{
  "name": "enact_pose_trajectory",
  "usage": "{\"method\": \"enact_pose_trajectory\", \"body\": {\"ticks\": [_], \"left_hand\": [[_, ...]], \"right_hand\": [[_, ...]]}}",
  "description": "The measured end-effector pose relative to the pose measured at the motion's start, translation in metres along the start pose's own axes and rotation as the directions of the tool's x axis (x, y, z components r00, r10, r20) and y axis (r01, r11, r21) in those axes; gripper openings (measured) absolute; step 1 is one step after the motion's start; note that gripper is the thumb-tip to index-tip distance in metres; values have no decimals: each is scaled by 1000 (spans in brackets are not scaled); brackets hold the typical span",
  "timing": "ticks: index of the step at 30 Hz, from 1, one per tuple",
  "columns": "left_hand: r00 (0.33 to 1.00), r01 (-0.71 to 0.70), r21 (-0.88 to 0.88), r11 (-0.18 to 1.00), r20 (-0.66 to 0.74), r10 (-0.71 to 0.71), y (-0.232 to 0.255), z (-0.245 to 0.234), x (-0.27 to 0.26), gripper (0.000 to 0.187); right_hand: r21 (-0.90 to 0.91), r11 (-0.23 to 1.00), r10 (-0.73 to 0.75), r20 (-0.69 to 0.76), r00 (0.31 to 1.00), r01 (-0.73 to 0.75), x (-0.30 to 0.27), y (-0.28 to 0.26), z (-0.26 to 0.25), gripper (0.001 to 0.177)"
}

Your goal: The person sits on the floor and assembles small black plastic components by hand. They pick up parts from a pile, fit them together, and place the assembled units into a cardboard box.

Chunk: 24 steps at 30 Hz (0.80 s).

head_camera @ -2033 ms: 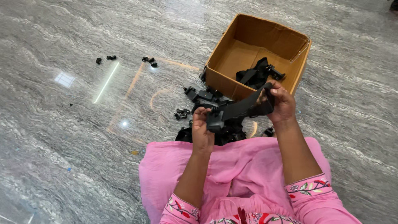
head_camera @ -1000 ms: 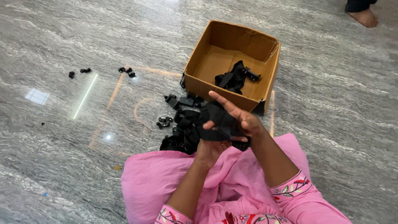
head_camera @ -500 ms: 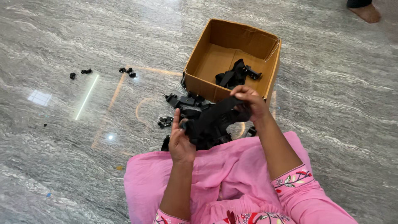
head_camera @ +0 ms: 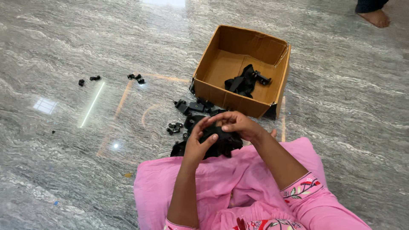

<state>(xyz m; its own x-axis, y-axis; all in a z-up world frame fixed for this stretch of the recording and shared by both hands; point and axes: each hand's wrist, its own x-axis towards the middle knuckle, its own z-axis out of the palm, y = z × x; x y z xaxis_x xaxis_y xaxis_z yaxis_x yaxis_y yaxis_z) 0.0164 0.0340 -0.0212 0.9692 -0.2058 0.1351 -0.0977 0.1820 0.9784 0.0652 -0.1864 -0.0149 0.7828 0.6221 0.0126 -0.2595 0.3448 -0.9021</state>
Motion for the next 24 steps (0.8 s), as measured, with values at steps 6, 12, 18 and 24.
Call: {"method": "enact_pose_trajectory", "body": {"ticks": [6, 12, 18, 24], "left_hand": [[814, 278, 109, 954, 500, -295, -14, 3, -12, 48], [889, 337, -317, 886, 416, -189, 13, -15, -23, 51], [993, 75, -796, 601, 116, 30, 23, -20, -21, 33], [866, -271, -747, 607, -465, -185, 18, -37, -10, 36]], "right_hand": [[200, 941, -245, -158, 956, 274, -19, -12, -28, 49], [37, 974, -192, -377, 906, 221, 0, 22, -81, 37], [-788, 565, -16, -308, 951, -246, 37, 63, -54, 43], [-947, -297, 424, -245, 872, -122, 35, 100, 41, 110]]}}
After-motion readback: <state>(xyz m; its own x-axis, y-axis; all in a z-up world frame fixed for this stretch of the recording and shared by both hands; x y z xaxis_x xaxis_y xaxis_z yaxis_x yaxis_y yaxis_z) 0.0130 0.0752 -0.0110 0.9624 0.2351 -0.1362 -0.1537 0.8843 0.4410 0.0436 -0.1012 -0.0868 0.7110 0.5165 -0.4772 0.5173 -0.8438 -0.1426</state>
